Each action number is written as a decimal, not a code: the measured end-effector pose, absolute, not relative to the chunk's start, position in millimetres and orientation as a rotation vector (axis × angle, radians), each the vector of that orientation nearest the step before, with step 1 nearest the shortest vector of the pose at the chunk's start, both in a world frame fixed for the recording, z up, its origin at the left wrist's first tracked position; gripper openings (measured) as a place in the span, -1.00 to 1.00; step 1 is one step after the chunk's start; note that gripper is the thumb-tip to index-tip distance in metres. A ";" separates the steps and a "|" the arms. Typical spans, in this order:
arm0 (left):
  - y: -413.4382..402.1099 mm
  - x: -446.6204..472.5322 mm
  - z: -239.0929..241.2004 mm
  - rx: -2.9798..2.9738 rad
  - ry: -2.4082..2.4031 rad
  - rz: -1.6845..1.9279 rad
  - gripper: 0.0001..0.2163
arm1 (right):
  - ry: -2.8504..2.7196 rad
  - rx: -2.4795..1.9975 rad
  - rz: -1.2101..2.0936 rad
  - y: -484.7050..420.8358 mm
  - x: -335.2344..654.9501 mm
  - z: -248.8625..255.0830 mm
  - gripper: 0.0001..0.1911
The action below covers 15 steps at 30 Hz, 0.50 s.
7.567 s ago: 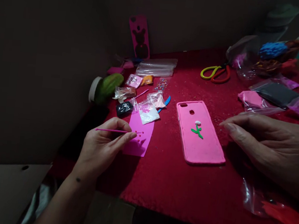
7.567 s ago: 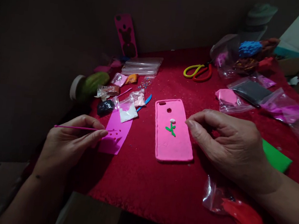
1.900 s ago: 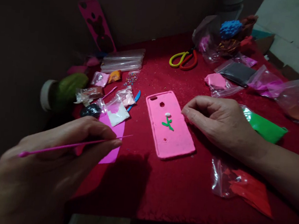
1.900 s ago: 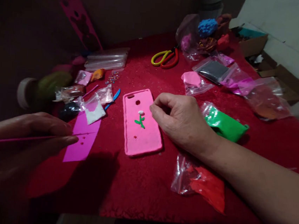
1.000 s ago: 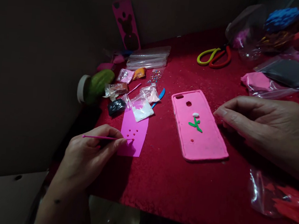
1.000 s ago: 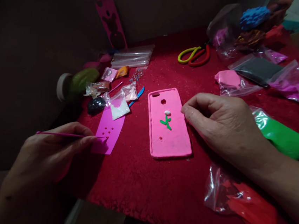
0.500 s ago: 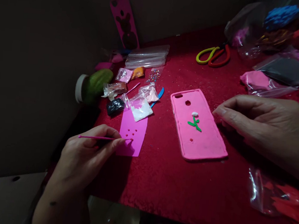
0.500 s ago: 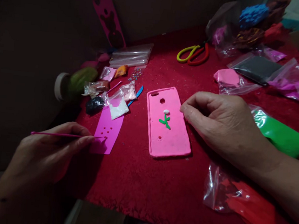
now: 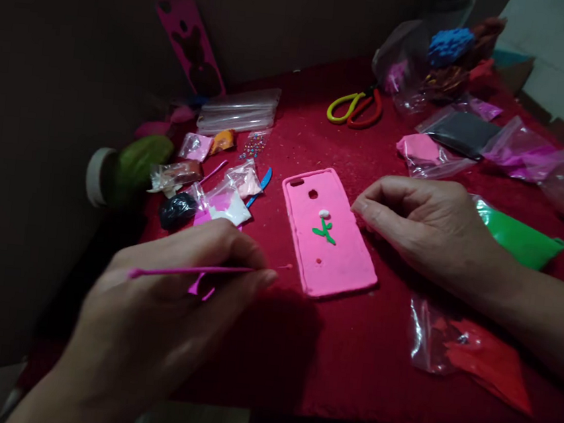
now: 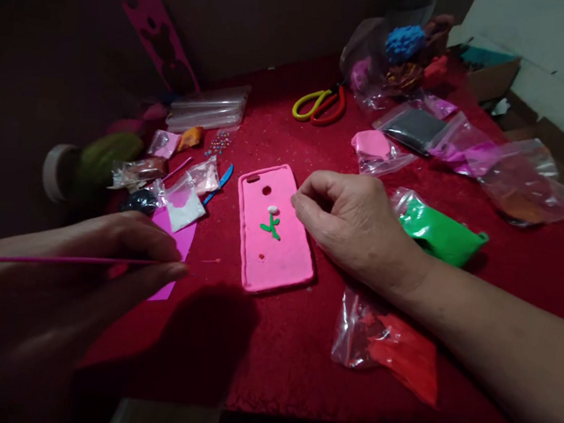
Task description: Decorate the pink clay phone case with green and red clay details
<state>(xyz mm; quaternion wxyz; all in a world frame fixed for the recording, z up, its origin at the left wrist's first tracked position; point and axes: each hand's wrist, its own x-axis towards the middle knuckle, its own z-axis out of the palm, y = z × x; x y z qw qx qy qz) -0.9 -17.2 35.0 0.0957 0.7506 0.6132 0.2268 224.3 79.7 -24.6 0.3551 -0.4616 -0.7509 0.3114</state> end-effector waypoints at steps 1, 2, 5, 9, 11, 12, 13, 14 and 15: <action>-13.3 2.9 33.8 2.261 1.739 0.652 -0.90 | -1.939 -1.191 0.813 80.0 224.4 -25.0 -0.83; -10.3 6.3 32.3 2.279 1.692 0.645 -0.90 | -1.940 -1.189 0.816 80.3 224.4 -25.3 -0.83; -4.9 12.4 26.0 2.290 1.692 0.579 -0.89 | -1.950 -1.181 0.798 81.0 224.2 -25.8 -0.83; 1.2 13.8 17.5 2.364 1.663 0.574 -0.90 | -1.955 -1.187 0.788 81.2 223.8 -24.7 -0.84; 3.4 14.7 14.7 2.399 1.649 0.567 -0.90 | -1.954 -1.191 0.791 81.1 223.6 -24.1 -0.84; 4.2 15.4 13.6 2.410 1.640 0.562 -0.90 | -1.951 -1.194 0.791 81.0 223.5 -23.9 -0.84; 4.6 16.1 12.7 2.420 1.631 0.561 -0.90 | -1.950 -1.197 0.792 81.0 223.5 -23.8 -0.84; 4.9 16.8 12.0 2.425 1.624 0.552 -0.91 | -1.949 -1.202 0.792 81.0 223.5 -23.9 -0.84; 5.0 17.4 11.4 2.430 1.618 0.546 -0.91 | -1.950 -1.206 0.795 81.0 223.5 -24.0 -0.84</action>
